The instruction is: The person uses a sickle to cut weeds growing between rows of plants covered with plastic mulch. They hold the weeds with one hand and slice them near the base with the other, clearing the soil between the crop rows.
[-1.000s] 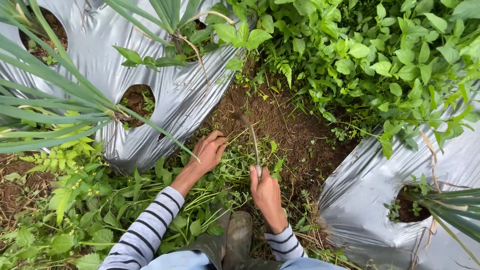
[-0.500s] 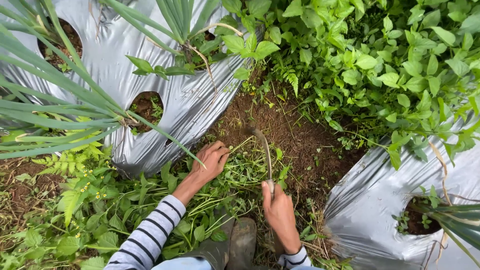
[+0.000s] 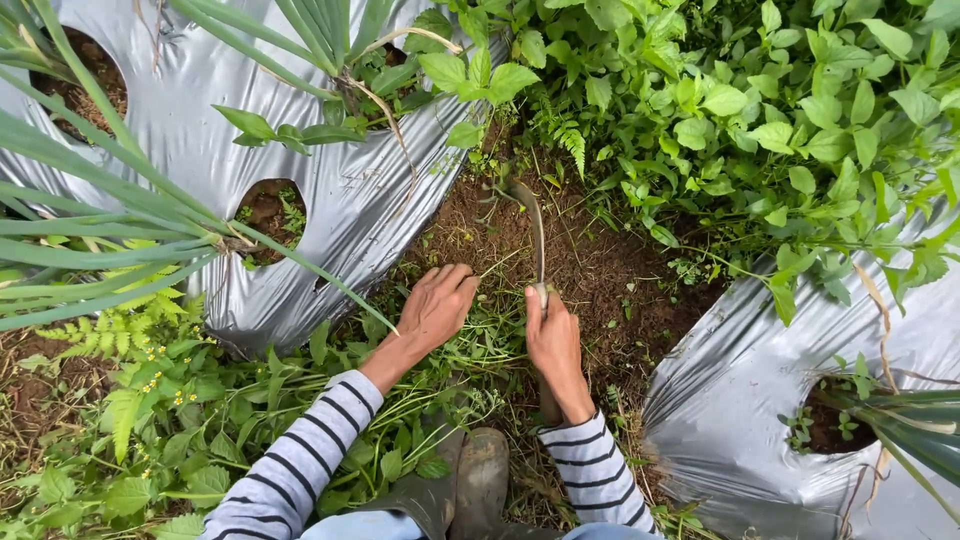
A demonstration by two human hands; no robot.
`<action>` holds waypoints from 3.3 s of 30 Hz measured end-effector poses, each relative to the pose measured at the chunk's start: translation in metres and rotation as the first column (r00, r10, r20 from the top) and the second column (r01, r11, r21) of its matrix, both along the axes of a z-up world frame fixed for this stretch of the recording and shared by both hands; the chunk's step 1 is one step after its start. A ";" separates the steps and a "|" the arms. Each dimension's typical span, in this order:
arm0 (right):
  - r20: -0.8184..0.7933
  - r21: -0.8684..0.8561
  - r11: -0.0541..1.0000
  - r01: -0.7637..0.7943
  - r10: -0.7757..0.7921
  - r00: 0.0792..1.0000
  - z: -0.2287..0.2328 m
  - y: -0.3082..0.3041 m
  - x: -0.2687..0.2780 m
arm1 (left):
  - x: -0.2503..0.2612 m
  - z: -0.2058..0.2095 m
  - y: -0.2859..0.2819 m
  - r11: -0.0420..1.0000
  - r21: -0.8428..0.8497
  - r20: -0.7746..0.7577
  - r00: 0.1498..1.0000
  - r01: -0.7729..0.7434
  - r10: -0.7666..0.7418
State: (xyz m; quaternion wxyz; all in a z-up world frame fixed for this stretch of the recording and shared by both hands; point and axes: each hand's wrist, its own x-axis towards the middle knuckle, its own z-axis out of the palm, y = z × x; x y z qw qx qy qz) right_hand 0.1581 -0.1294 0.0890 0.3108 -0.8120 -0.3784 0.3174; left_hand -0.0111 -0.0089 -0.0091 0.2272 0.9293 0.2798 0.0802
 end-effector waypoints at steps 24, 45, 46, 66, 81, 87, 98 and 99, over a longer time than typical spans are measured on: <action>-0.004 0.087 0.995 0.057 -0.057 0.998 -0.001 0.009 0.013 | 0.063 0.005 0.054 0.921 -0.130 -0.274 0.906 -0.367 0.323; -0.003 -0.037 0.998 0.051 -0.051 0.999 0.002 -0.031 -0.005 | 0.030 0.071 0.035 0.963 -0.112 -0.236 0.947 -0.247 0.216; 0.006 -0.001 1.000 0.019 -0.019 1.000 0.003 -0.020 -0.004 | 0.033 0.057 0.036 0.970 -0.092 -0.214 0.956 -0.224 0.200; 0.009 -0.076 0.997 0.015 -0.014 1.000 -0.011 -0.029 -0.004 | 0.056 0.064 0.029 0.945 -0.216 0.065 0.962 -0.245 0.264; -0.022 -0.313 0.950 0.018 -0.026 0.999 0.061 -0.036 0.014 | 0.156 -0.049 0.099 0.325 -0.796 0.054 0.475 -0.511 0.878; 0.084 0.014 1.000 0.027 -0.028 0.996 0.014 -0.012 0.044 | 0.130 -0.031 0.087 0.509 -0.676 0.142 0.584 -0.533 0.800; 0.153 -0.034 0.999 0.004 0.001 0.988 -0.048 -0.012 0.051 | 0.103 0.011 0.051 0.699 -0.590 0.051 0.845 -0.405 0.532; 0.155 -0.024 1.000 0.007 -0.003 0.988 -0.036 -0.011 0.049 | 0.100 0.012 0.050 0.706 -0.583 0.059 0.846 -0.401 0.529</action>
